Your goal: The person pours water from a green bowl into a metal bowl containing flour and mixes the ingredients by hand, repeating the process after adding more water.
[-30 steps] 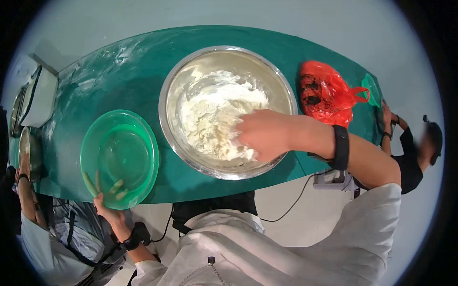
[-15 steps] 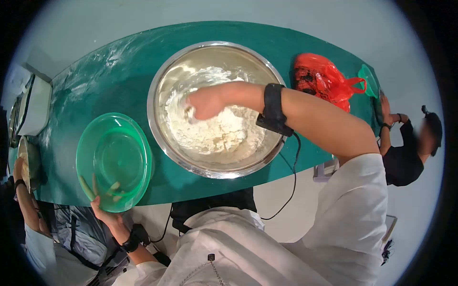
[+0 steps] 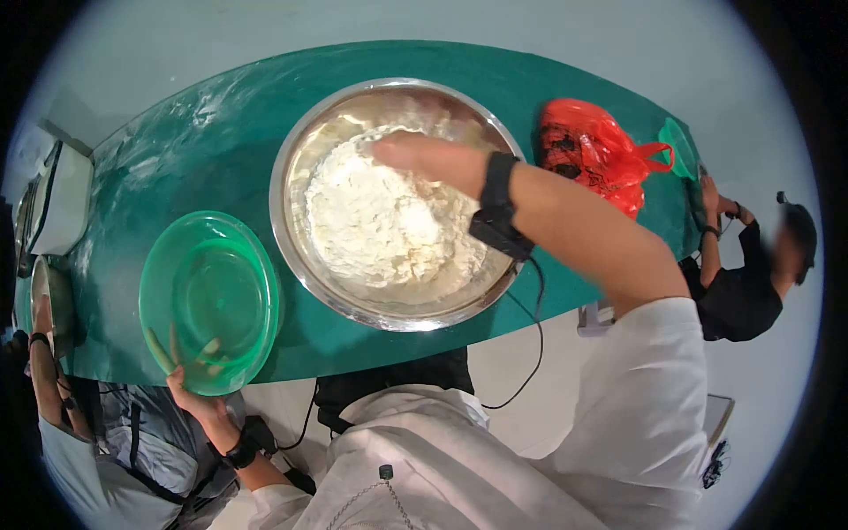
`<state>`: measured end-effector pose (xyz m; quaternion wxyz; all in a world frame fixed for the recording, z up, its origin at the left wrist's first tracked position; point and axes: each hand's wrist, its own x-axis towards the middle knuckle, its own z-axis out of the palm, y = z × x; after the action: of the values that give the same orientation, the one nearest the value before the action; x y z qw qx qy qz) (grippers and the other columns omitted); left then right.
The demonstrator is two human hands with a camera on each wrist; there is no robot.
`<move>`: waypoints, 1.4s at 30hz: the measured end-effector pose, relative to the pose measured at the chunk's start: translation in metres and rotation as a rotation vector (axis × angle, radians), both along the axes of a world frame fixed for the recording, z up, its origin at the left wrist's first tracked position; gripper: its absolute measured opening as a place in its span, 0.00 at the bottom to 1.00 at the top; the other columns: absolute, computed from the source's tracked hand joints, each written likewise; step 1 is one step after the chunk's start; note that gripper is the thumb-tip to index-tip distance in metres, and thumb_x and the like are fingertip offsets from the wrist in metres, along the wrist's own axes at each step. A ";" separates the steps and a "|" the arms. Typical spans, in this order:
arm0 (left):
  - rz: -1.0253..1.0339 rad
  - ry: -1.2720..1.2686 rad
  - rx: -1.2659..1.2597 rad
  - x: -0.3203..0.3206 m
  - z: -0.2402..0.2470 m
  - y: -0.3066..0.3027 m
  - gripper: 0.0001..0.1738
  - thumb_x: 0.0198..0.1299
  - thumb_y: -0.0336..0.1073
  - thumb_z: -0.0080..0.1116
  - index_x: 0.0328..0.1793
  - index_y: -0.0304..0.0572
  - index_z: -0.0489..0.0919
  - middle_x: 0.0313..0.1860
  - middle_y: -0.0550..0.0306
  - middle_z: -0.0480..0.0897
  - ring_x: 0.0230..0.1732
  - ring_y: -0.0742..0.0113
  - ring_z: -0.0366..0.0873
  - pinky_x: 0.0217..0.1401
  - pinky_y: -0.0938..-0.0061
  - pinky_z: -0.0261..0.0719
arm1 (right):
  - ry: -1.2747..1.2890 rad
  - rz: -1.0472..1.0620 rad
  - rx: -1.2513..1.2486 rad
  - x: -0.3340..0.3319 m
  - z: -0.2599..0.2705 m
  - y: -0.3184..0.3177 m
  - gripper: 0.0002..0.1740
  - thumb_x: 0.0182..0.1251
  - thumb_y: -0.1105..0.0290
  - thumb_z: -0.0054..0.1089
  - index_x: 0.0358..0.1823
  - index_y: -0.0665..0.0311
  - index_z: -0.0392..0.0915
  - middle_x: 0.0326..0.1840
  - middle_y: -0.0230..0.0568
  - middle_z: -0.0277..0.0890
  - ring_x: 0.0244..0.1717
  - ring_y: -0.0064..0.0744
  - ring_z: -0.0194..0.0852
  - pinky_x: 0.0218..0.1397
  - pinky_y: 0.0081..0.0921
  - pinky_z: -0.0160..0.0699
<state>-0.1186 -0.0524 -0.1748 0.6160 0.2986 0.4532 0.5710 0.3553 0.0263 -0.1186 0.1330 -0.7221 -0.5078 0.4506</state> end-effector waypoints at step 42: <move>-0.012 -0.010 0.030 0.008 0.012 0.001 0.42 0.57 0.41 0.43 0.79 0.43 0.46 0.76 0.46 0.57 0.44 0.43 0.82 0.37 0.56 0.84 | -0.415 0.771 0.069 -0.071 0.012 -0.027 0.22 0.55 0.58 0.52 0.43 0.65 0.82 0.44 0.55 0.80 0.50 0.54 0.77 0.55 0.43 0.75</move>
<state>-0.1107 -0.0515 -0.1627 0.6173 0.3075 0.4397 0.5753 0.2841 -0.0010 -0.1064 -0.1259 -0.5502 -0.7708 0.2955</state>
